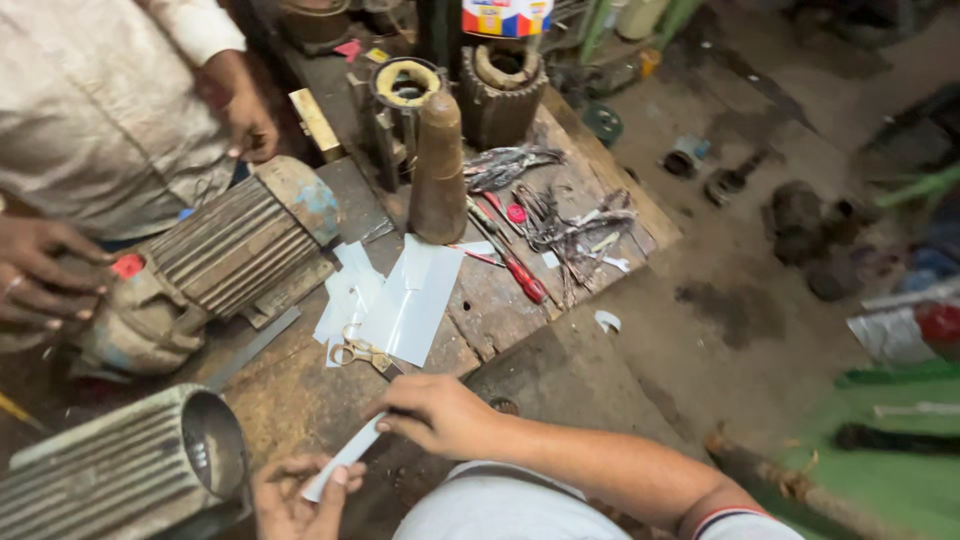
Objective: The person cuts narrow strips from white plastic sheets with scissors, trims and folds the small pieces by hand, and inserts the finished strips into the opening of an electric motor housing on the workbench. They repeat the cut-and-fit cycle for several strips, occasionally repositioning the motor housing.
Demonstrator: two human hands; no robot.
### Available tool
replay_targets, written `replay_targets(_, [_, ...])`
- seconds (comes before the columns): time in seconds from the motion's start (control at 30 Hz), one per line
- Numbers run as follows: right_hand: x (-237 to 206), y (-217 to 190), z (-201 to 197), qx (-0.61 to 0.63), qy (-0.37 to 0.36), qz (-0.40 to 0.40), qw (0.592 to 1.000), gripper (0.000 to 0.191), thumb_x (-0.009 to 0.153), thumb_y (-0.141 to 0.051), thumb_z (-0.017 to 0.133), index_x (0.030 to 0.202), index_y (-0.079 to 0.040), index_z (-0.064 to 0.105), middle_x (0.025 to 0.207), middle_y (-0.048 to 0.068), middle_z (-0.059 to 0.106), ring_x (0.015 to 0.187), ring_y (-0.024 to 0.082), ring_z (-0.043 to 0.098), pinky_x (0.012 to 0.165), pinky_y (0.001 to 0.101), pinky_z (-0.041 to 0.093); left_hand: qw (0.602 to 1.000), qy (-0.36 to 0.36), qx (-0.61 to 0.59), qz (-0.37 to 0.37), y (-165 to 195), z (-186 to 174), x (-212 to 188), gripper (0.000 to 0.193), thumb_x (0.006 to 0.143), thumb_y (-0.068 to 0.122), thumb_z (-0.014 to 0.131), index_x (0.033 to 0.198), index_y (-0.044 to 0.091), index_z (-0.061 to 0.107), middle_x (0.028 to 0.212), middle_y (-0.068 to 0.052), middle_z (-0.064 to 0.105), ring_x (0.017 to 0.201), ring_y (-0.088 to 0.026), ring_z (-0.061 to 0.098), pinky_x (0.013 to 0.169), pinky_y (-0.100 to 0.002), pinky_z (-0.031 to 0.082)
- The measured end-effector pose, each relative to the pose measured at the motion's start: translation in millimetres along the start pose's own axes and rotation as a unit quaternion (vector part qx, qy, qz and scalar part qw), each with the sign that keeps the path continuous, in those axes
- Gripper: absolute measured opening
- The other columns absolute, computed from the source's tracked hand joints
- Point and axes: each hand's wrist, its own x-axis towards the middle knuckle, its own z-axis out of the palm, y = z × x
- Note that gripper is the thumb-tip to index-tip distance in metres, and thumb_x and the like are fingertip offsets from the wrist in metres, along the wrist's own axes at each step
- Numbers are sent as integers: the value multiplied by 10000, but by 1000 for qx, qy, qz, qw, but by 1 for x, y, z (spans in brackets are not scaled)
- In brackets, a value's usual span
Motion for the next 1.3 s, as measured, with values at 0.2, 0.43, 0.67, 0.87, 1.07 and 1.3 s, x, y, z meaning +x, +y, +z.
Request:
replay_targets(0.2, [-12,-8,28,-40,27,57,997,155,926,-166,777,1020,-63,710,914,118,719,868,313,721,751,387,571,958,-133,251,-21,19,-10,11,422,848,74,736,1265,52,672,1022,-116,747,926,-186,736,794,-338,615])
replay_targets(0.43, [-10,-28,43,8,73,50,996,192,884,-101,753,1063,-52,705,977,125,712,913,315,714,786,394,575,985,-105,134,-36,31,0,27,209,905,130,723,1083,20,720,1062,-97,707,936,-142,722,773,-305,602])
replay_targets(0.67, [-13,-8,66,-72,63,41,995,178,849,-77,767,1011,-58,694,918,122,694,888,332,699,775,404,562,956,-181,232,-2,51,-20,38,190,860,142,778,995,11,744,1007,-80,732,939,-198,707,842,-312,547])
replay_targets(0.87, [9,68,79,-234,63,9,970,502,761,-161,778,1233,-68,633,1249,199,624,1092,408,603,913,479,526,817,-152,521,193,29,-14,84,168,883,223,715,875,57,697,950,-102,690,909,-312,663,798,-422,529])
replay_targets(1.07, [52,148,99,-375,47,186,907,514,847,-354,774,1212,-57,569,1125,212,578,1021,412,601,816,502,525,623,-232,707,241,-49,-4,94,107,860,126,592,943,97,653,962,-73,626,959,-269,636,803,-412,532])
replay_targets(1.3, [70,163,104,-348,21,191,918,551,764,-147,701,1250,26,507,1065,231,619,885,441,659,749,513,556,596,-204,736,247,-76,-18,44,464,838,148,557,1274,14,640,1298,-95,626,1233,-283,573,996,-386,487])
